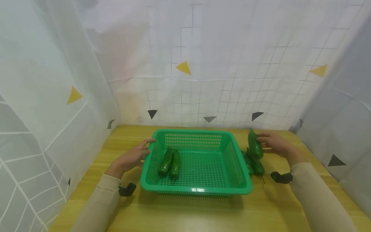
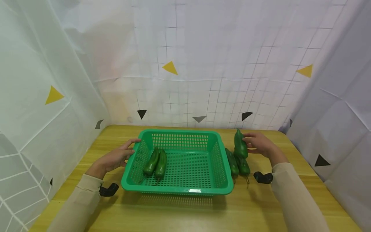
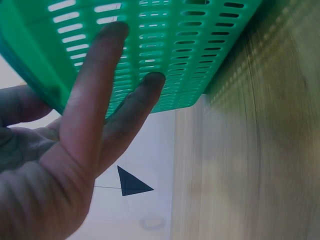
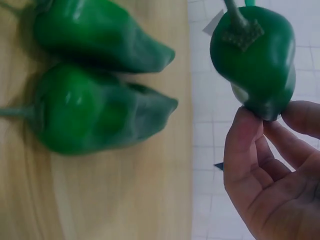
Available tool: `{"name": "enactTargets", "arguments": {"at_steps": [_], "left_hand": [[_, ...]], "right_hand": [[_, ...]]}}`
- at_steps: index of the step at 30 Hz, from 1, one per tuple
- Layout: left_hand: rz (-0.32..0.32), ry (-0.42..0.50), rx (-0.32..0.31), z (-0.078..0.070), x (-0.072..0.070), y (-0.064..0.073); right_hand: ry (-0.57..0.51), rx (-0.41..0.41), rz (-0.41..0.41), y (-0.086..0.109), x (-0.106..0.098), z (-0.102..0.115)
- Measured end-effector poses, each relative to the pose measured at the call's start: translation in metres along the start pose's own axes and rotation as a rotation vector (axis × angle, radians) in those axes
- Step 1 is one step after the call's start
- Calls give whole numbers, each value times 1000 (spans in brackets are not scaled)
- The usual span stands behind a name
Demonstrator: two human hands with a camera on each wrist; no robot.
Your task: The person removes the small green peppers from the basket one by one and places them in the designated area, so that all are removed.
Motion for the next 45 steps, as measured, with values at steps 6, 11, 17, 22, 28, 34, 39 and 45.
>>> {"name": "enactTargets", "arguments": {"at_steps": [6,11,17,22,28,34,39,45], "left_hand": [[-3,-9,-1,-1,1,1],[1,-9,3,-1,2,2],[2,-15,6,-3,2,1],[6,-9,6,-2,2,0],[4,-10,3,-2,2,1],[-2,-17,4,-2,0,0],[2,-12,5,-1,0,0],[-2,-6,2,-1,1,0]], "right_hand": [[5,16,-7,5,-3,-13],[18,46,-21,8,-7,-25],[30,61,-17,13,-6,-34],[59,75,-1,17,-2,-41],[62,98,14,18,-1,-51],[53,95,25,19,-1,-58],[49,108,19,19,-2,-64],[52,132,-3,19,-2,-71]]}}
Point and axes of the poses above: each hand's wrist, its own y-axis away from the middle knuckle, its own x-axis out of the palm, z = x × y, the point moved 7 cm from there along -y, towards the middle knuckle, and after that the axes turned 12 degrees about z, right-handed, at the moved point
